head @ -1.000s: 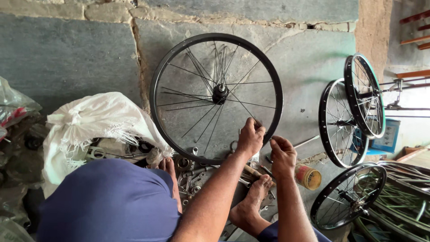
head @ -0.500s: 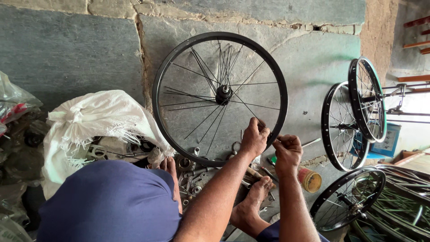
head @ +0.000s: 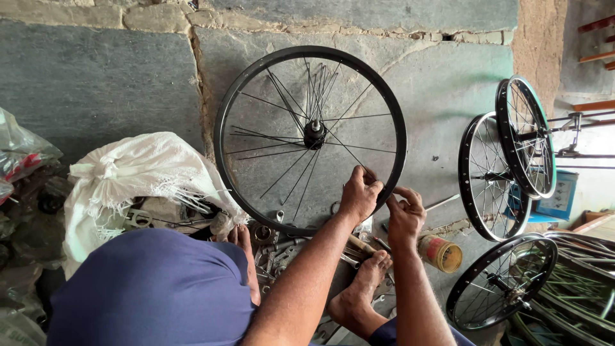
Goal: The person repairs a bicycle wheel by manually threading spokes into the hub and tightening the spoke nipples with a tool. They rotate the wheel rim to work on different sections and adjust the tension of the spokes.
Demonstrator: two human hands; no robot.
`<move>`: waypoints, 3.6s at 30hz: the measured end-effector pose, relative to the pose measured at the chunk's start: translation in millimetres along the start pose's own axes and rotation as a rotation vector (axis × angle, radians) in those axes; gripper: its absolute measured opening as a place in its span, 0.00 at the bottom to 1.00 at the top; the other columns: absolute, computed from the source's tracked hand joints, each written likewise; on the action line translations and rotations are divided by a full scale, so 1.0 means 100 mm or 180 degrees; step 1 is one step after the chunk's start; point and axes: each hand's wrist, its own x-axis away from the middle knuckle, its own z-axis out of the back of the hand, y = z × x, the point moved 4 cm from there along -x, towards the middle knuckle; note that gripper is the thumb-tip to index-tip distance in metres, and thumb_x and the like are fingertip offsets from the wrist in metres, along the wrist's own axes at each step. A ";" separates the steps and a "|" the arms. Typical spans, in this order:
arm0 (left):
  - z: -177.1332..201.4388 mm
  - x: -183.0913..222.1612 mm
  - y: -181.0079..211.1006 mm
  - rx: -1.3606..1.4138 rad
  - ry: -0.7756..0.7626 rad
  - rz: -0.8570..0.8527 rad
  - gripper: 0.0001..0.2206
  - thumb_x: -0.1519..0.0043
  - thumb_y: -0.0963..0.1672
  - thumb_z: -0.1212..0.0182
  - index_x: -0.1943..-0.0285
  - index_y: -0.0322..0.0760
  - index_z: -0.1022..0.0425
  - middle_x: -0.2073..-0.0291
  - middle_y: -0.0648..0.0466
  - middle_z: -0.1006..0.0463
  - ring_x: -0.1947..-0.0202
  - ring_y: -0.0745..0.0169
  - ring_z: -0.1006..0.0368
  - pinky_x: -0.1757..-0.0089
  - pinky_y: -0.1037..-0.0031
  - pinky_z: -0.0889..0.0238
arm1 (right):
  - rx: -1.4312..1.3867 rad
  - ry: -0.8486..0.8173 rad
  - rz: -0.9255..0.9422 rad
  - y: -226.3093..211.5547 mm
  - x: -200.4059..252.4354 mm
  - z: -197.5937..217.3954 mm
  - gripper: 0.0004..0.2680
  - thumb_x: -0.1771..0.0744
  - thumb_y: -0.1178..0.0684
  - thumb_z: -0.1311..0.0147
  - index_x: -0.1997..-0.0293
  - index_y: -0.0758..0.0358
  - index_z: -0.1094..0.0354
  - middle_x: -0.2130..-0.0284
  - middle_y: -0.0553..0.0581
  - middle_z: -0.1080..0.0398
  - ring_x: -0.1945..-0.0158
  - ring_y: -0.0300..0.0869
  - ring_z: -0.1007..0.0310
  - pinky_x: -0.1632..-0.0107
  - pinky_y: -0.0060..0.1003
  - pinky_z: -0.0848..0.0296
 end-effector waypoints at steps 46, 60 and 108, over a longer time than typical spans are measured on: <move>0.01 0.01 0.07 0.0168 -0.0162 -0.0528 0.17 0.39 0.41 0.36 0.47 0.31 0.37 0.60 0.44 0.17 0.58 0.52 0.17 0.58 0.65 0.25 | 0.0262 -0.0300 0.0669 -0.23 0.06 -0.13 0.07 0.32 0.64 0.42 0.49 0.66 0.25 0.46 0.49 0.29 0.65 0.26 0.34 0.62 0.22 0.32; 0.02 0.05 0.02 -0.0948 0.0069 -0.0206 0.17 0.38 0.43 0.32 0.49 0.32 0.37 0.65 0.45 0.17 0.63 0.52 0.20 0.61 0.64 0.28 | -0.0626 -0.0592 -0.0860 0.28 -0.01 -0.08 0.09 0.28 0.59 0.41 0.42 0.68 0.25 0.65 0.63 0.36 0.72 0.34 0.44 0.71 0.30 0.45; 0.04 -0.04 -0.04 -0.0483 -0.0216 -0.0230 0.17 0.40 0.42 0.34 0.46 0.34 0.36 0.60 0.49 0.17 0.59 0.59 0.20 0.58 0.68 0.27 | 0.3587 -0.1256 -0.0309 0.61 0.11 0.07 0.14 0.36 0.42 0.39 0.56 0.63 0.29 0.58 0.65 0.24 0.49 0.56 0.25 0.47 0.50 0.28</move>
